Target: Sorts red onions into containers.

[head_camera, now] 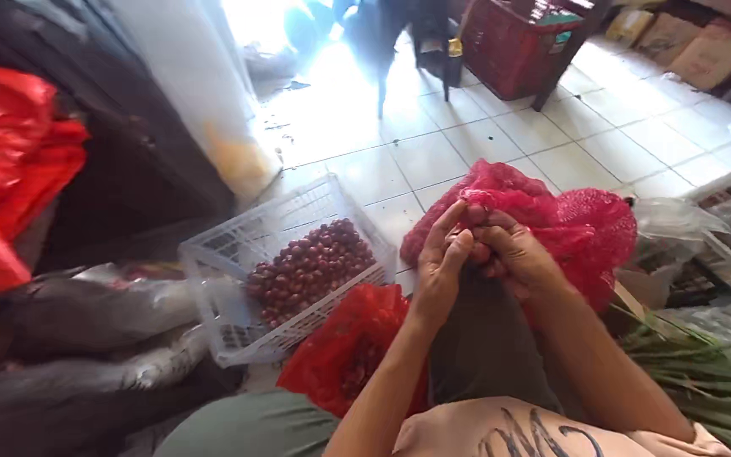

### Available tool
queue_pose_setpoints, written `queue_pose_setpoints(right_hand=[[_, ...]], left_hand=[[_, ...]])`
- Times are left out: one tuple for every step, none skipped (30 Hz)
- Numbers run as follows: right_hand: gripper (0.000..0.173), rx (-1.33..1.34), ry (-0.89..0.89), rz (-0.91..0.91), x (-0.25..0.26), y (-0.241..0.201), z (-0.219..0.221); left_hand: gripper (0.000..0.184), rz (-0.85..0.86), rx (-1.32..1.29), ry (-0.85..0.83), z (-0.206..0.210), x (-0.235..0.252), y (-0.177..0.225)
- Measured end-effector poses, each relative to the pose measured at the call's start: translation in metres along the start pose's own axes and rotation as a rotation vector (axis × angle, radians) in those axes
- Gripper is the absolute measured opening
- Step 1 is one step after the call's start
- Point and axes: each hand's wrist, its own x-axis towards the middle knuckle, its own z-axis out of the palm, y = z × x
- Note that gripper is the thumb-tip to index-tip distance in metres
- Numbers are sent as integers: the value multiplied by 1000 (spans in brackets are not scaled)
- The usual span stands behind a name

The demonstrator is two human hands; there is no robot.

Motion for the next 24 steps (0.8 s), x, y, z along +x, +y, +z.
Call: queue_pose_setpoints(right_hand=[[12,-58,47,-52,0,9,24],[18,-113,66,-140,1,19,40],[23,-164,52,-225,1,31,52],[26,-205,23,-274,3,41,62],[27,-243,-8,-291,4,50,71],[29,-286,-34,-287,6,57,78],[32,-333,-59,-276,8,62,84],[37,-390,-96,-273,11,67,89],[41,-449,-143,-275,15,70,94],[41,-498,-201,-276,18,71,99],[41,-541,-261,-269,21,70,104],[41,-555,-326,-229,24,66,109],[43,-540,-386,-172,29,61,114],[45,-499,-444,-108,36,57,118],[47,-439,-492,-30,43,53,121],[48,-364,-523,52,51,50,124],[47,-265,-547,128,60,49,126],[48,-142,-565,205,69,48,129],[49,-28,-577,291,75,47,132],[53,71,-588,365,81,45,136],[56,152,-615,424,88,44,140],[58,195,-651,460,95,44,144],[60,214,-691,482,101,43,147],[62,227,-728,502,108,43,150]], left_hand=[[48,18,-42,55,-6,3,-5],[43,26,-93,123,-14,6,-9],[38,22,-152,183,-24,8,-10],[34,12,-207,231,-33,9,-11],[32,-3,-240,269,-41,9,-12],[32,-21,-268,300,-49,9,-15],[32,-36,-298,319,-58,9,-17],[30,-40,-338,334,-68,9,-19],[28,-36,-385,347,-77,8,-20],[27,-31,-432,369,-85,8,-20],[26,-24,-497,404,-92,7,-19],[26,-16,-581,450,-99,7,-18],[27,-1,-664,498,-105,8,-17],[26,9,-718,529,-113,7,-16],[26,25,-750,543,-120,5,-15],[28,49,-780,549,-128,4,-12],[32,78,-821,552,-134,3,-10],[37,101,-857,562,-140,2,-7],[40,124,-894,573,-146,1,-4],[41,146,-929,592,-152,-1,-2],[42,159,-957,617,-158,-2,0],[42,163,-977,652,-164,-4,2],[43,155,-978,690,-169,-5,4],[46,142,-962,721,-175,-7,6]])
